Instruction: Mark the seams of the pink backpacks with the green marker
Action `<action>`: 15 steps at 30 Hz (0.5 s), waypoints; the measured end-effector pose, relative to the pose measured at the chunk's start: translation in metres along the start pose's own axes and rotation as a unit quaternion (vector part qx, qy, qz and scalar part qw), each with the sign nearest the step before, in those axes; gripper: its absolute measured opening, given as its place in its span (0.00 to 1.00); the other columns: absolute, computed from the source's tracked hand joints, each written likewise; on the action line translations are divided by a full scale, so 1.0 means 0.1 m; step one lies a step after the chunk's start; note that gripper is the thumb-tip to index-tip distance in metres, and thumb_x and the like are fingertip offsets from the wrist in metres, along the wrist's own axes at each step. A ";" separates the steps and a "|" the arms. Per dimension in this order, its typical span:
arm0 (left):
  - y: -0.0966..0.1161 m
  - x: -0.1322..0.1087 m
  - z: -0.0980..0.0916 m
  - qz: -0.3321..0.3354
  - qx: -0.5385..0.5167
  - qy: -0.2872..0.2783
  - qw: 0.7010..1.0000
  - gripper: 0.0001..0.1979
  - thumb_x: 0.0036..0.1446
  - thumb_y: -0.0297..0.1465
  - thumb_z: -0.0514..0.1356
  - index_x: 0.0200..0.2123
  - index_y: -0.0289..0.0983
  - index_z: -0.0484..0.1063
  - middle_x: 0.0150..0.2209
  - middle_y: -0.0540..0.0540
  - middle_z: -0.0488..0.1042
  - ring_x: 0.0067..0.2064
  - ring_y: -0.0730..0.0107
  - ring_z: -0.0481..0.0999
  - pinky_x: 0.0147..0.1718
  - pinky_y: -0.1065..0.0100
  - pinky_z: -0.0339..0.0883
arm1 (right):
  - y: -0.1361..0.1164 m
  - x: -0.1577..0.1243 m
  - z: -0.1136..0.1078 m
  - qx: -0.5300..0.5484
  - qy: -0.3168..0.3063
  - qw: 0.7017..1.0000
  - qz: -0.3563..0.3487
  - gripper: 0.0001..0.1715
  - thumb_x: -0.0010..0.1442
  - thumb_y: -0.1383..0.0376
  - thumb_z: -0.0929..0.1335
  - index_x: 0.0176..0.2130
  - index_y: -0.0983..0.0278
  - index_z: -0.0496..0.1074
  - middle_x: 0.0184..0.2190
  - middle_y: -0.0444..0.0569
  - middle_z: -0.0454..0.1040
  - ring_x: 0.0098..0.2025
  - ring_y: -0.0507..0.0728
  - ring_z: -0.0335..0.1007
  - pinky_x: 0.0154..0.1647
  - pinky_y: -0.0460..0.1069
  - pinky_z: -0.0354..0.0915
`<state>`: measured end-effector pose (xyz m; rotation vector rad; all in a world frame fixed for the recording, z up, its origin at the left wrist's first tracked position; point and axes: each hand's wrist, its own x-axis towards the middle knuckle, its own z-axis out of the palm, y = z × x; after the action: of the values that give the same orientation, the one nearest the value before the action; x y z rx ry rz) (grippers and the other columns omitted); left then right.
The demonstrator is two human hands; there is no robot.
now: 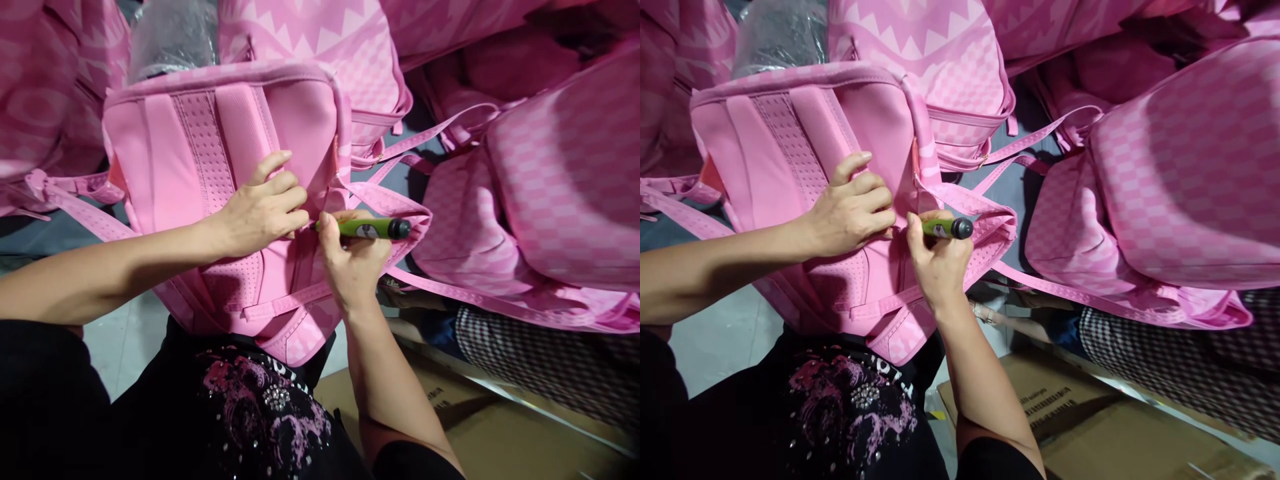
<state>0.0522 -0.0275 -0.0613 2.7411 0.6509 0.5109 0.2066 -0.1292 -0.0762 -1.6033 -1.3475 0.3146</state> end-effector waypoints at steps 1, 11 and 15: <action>0.00 0.00 0.00 0.000 -0.001 -0.001 1.000 0.20 0.70 0.38 0.45 0.28 0.40 0.69 0.32 0.51 0.69 0.48 0.65 0.74 0.68 0.40 0.48 | 0.00 0.01 -0.01 -0.002 -0.003 1.000 -0.003 0.10 0.64 0.58 0.69 0.33 0.59 0.71 0.27 0.47 0.73 0.25 0.54 0.67 0.28 0.52 0.66; -0.04 -0.04 0.03 0.080 0.126 0.054 0.987 0.16 0.69 0.33 0.49 0.29 0.42 0.70 0.30 0.51 0.70 0.41 0.67 0.72 0.66 0.48 0.57 | -0.05 0.03 -0.04 -0.037 -0.051 0.998 -0.005 0.12 0.65 0.57 0.67 0.33 0.61 0.71 0.26 0.46 0.74 0.25 0.53 0.68 0.27 0.49 0.65; -0.05 -0.07 0.05 0.144 0.193 0.128 0.962 0.12 0.66 0.29 0.54 0.29 0.41 0.71 0.28 0.51 0.70 0.37 0.66 0.69 0.61 0.52 0.61 | -0.06 0.04 -0.04 -0.048 -0.082 0.995 0.002 0.13 0.66 0.57 0.65 0.35 0.62 0.72 0.29 0.48 0.77 0.29 0.55 0.73 0.30 0.48 0.67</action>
<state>0.0462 -0.0271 -0.0697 3.1964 0.4432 0.9010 0.2072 -0.1284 -0.0682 -1.6899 -1.5039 0.3959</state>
